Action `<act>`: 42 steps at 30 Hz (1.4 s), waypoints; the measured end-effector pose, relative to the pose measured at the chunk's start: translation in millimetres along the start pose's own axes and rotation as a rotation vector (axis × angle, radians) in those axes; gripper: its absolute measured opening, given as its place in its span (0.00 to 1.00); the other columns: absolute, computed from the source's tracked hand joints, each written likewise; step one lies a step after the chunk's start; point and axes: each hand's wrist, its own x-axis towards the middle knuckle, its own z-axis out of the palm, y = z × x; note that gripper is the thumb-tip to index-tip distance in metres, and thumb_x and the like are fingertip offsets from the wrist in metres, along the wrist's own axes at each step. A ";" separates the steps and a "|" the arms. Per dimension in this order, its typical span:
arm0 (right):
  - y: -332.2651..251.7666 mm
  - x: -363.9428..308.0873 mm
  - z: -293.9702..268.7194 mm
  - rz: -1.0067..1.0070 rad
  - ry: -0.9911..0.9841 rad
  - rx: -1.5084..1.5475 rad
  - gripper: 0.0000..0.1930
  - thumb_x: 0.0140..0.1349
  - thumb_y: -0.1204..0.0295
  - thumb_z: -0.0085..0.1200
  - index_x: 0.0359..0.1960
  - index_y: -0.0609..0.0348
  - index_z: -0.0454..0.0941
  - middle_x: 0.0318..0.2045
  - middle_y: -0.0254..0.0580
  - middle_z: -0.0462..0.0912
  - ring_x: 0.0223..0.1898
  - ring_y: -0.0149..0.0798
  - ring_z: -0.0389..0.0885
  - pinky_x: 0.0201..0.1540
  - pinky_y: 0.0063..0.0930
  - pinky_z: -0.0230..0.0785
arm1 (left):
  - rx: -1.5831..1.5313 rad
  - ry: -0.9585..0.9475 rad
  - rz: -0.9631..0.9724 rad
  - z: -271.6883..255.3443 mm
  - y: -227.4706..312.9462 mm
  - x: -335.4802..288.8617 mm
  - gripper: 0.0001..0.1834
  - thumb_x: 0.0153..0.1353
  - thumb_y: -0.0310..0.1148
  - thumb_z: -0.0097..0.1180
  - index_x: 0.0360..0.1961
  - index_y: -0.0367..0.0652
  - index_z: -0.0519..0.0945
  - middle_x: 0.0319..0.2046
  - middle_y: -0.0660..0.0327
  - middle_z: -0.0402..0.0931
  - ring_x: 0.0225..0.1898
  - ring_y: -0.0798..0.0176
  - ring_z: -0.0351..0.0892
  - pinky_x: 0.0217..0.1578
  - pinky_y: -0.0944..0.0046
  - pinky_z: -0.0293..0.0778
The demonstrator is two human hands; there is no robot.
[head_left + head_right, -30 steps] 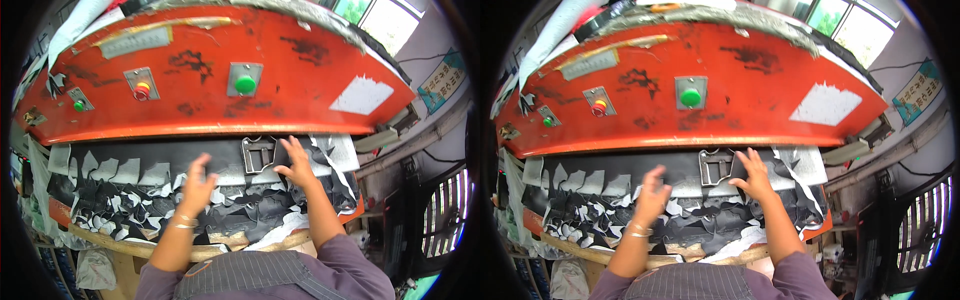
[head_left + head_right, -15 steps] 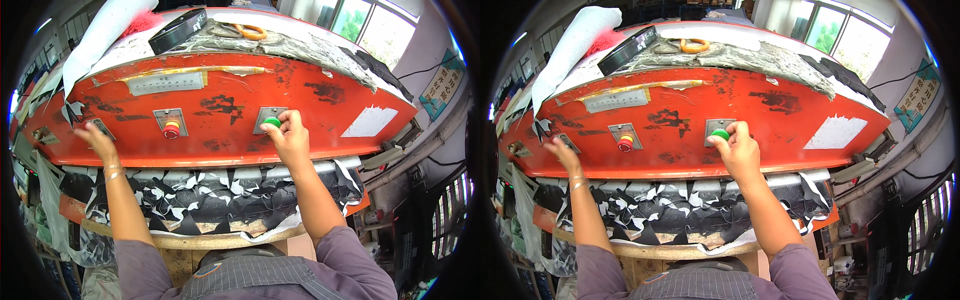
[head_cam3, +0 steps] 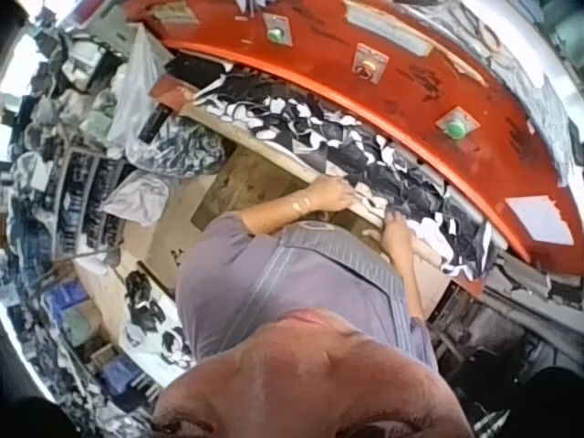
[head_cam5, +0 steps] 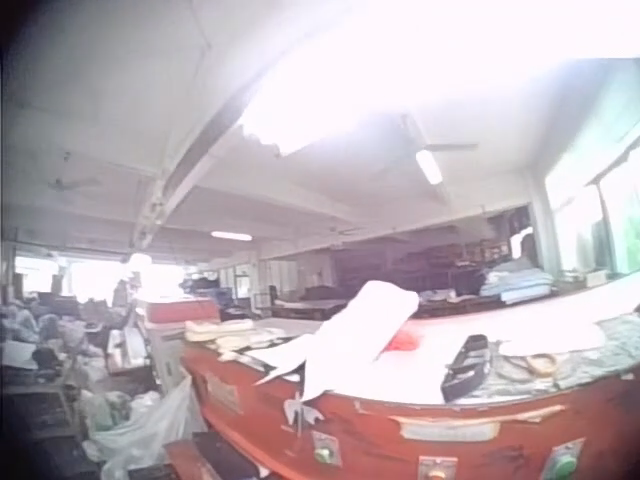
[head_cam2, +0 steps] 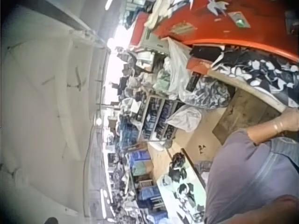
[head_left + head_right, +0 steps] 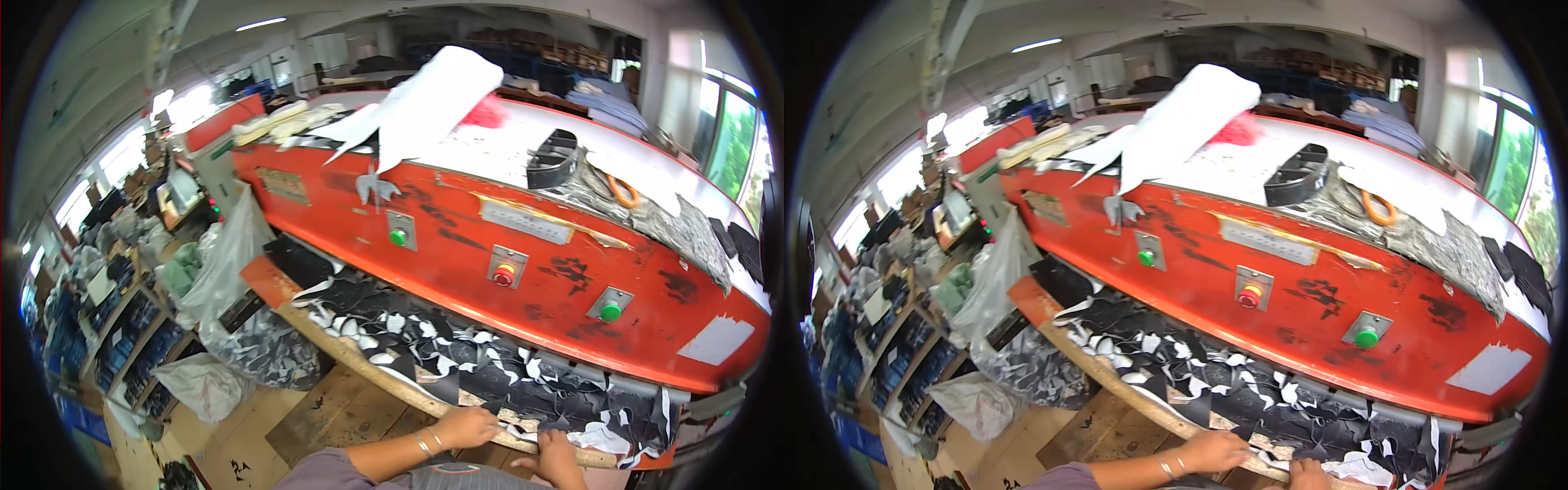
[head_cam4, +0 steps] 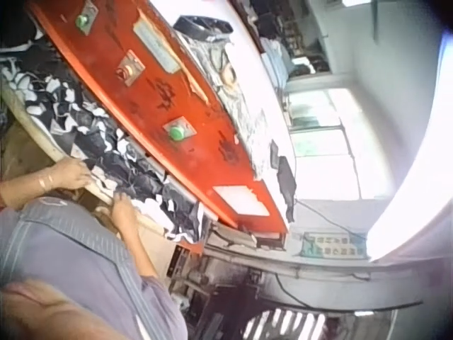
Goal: Cutting shapes out of synthetic leather using an industrial hydraulic clicker press and a metal die.
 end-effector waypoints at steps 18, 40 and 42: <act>111.6 107.0 -101.4 0.480 0.246 0.069 0.43 0.50 0.53 0.64 0.64 0.63 0.59 0.63 0.70 0.59 0.63 0.64 0.60 0.63 0.49 0.57 | -0.070 -0.243 -0.254 -0.6 44.6 51.8 0.23 0.60 0.51 0.52 0.23 0.40 0.81 0.22 0.52 0.76 0.28 0.47 0.78 0.31 0.52 0.72; 209.1 137.5 -69.0 0.019 -0.152 1.275 0.39 0.43 0.64 0.69 0.60 0.60 0.68 0.67 0.56 0.50 0.69 0.50 0.49 0.67 0.41 0.49 | -1.241 -0.157 -0.179 73.8 36.6 263.9 0.35 0.57 0.24 0.62 0.64 0.38 0.58 0.56 0.57 0.65 0.56 0.62 0.69 0.56 0.61 0.70; 217.3 129.1 -72.0 -0.019 -0.192 1.222 0.40 0.42 0.62 0.69 0.60 0.59 0.69 0.67 0.57 0.50 0.69 0.52 0.49 0.68 0.42 0.49 | -1.248 -0.167 -0.227 80.1 34.3 261.8 0.34 0.56 0.24 0.62 0.62 0.38 0.60 0.55 0.57 0.65 0.55 0.62 0.70 0.55 0.61 0.70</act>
